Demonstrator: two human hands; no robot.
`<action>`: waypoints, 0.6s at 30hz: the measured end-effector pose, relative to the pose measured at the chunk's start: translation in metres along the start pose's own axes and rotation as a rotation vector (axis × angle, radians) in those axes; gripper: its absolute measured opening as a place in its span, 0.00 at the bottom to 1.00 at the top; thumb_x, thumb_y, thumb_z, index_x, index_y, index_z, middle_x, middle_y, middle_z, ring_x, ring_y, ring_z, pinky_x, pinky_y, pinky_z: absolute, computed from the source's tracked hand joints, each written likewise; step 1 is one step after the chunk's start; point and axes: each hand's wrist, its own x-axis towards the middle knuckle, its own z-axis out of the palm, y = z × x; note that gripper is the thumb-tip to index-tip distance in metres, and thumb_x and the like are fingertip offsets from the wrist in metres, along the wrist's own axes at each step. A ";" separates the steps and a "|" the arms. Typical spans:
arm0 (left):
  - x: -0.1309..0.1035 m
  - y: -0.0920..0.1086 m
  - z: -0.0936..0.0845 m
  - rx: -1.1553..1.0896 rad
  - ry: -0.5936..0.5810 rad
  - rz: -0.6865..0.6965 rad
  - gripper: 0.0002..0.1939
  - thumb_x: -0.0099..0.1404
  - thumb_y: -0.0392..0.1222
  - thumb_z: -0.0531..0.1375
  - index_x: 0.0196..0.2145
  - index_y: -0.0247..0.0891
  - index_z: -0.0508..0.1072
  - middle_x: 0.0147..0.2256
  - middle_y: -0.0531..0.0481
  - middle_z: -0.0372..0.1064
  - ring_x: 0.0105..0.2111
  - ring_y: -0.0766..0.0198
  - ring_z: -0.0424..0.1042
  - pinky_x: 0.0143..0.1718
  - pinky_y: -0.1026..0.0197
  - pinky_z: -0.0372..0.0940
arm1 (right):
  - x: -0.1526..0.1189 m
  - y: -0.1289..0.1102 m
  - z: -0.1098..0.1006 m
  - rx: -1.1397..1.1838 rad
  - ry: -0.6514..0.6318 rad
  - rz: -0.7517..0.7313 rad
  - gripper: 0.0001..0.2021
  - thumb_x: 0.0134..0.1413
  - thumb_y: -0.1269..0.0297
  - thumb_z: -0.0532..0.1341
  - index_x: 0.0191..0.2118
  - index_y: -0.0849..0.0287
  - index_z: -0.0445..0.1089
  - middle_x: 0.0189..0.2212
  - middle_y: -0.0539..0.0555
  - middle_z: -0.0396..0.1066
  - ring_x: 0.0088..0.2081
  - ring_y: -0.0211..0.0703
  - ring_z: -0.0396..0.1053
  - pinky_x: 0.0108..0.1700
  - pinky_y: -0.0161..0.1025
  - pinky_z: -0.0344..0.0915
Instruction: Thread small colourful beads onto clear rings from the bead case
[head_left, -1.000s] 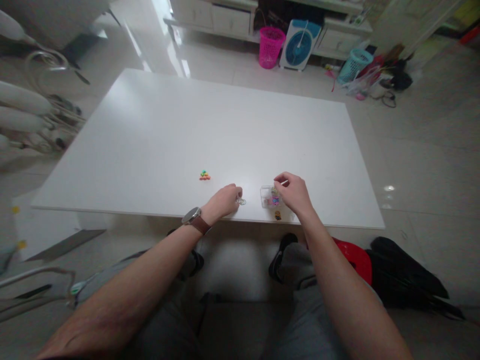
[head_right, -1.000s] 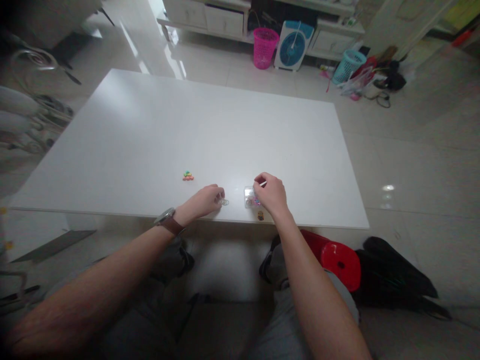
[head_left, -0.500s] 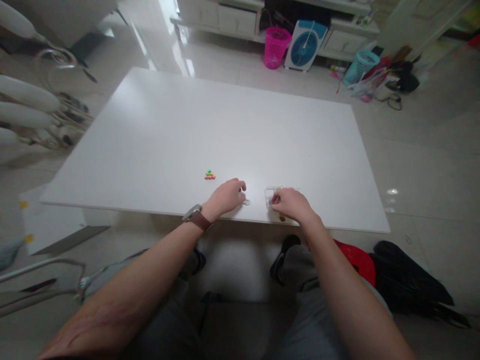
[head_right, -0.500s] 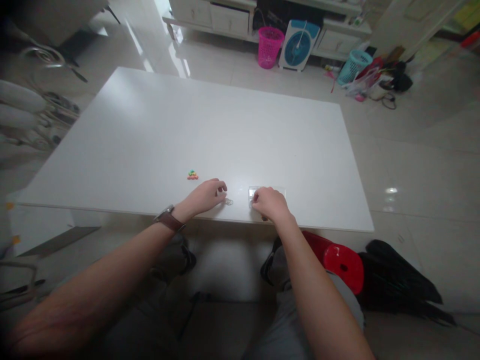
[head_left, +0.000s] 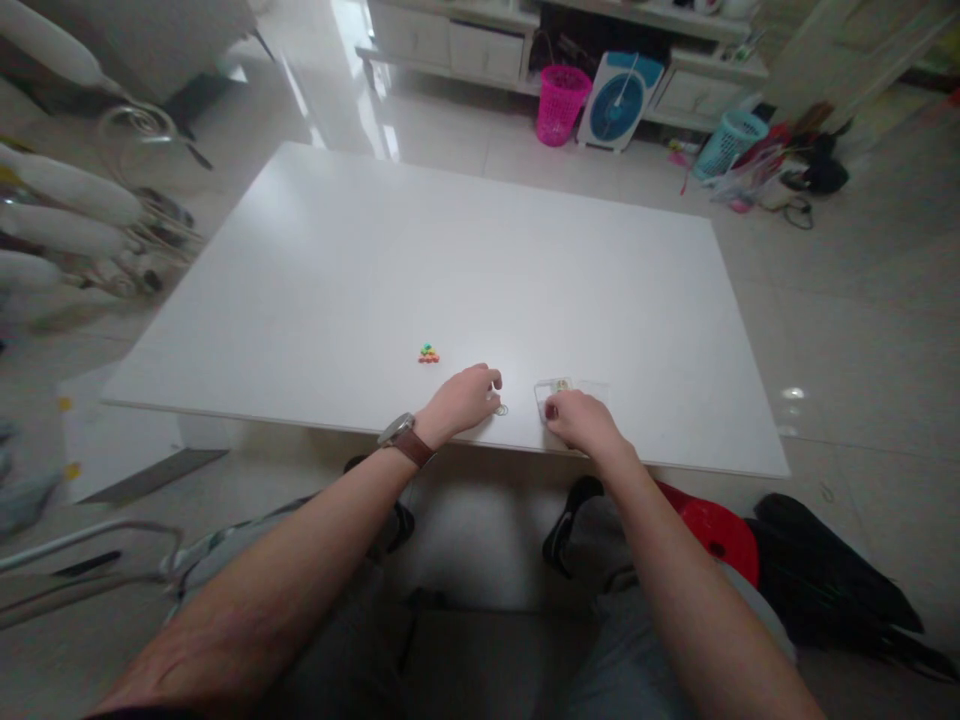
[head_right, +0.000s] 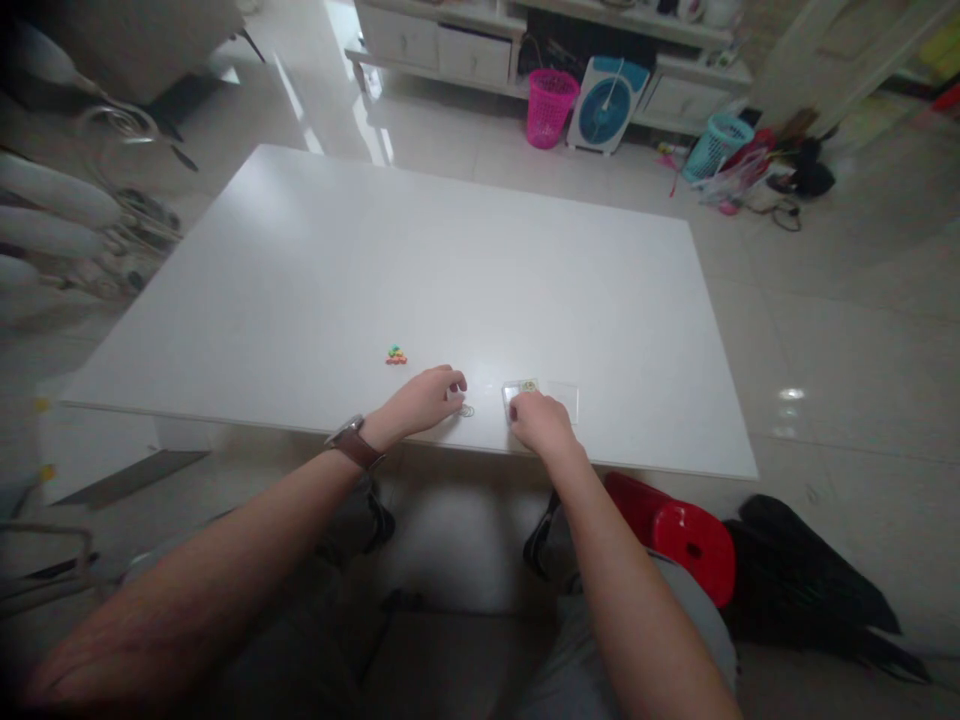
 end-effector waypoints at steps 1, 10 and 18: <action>0.000 0.001 0.000 0.002 -0.001 0.001 0.12 0.63 0.34 0.57 0.42 0.36 0.77 0.41 0.44 0.73 0.40 0.57 0.73 0.44 0.57 0.66 | 0.000 -0.001 0.000 -0.008 -0.002 -0.005 0.12 0.54 0.71 0.59 0.38 0.55 0.80 0.38 0.59 0.79 0.41 0.51 0.76 0.39 0.40 0.64; 0.001 0.005 0.001 0.012 -0.009 0.021 0.12 0.63 0.34 0.57 0.42 0.36 0.77 0.41 0.44 0.74 0.40 0.57 0.73 0.44 0.57 0.67 | 0.003 0.003 0.004 0.015 0.011 -0.036 0.09 0.55 0.70 0.58 0.37 0.56 0.77 0.38 0.59 0.78 0.39 0.50 0.74 0.35 0.38 0.58; -0.001 0.004 0.000 -0.012 -0.009 0.019 0.12 0.63 0.34 0.57 0.42 0.36 0.77 0.41 0.43 0.74 0.40 0.57 0.73 0.45 0.56 0.67 | 0.008 0.016 0.003 0.220 0.040 -0.131 0.03 0.54 0.68 0.60 0.33 0.58 0.72 0.32 0.54 0.75 0.34 0.41 0.69 0.36 0.35 0.58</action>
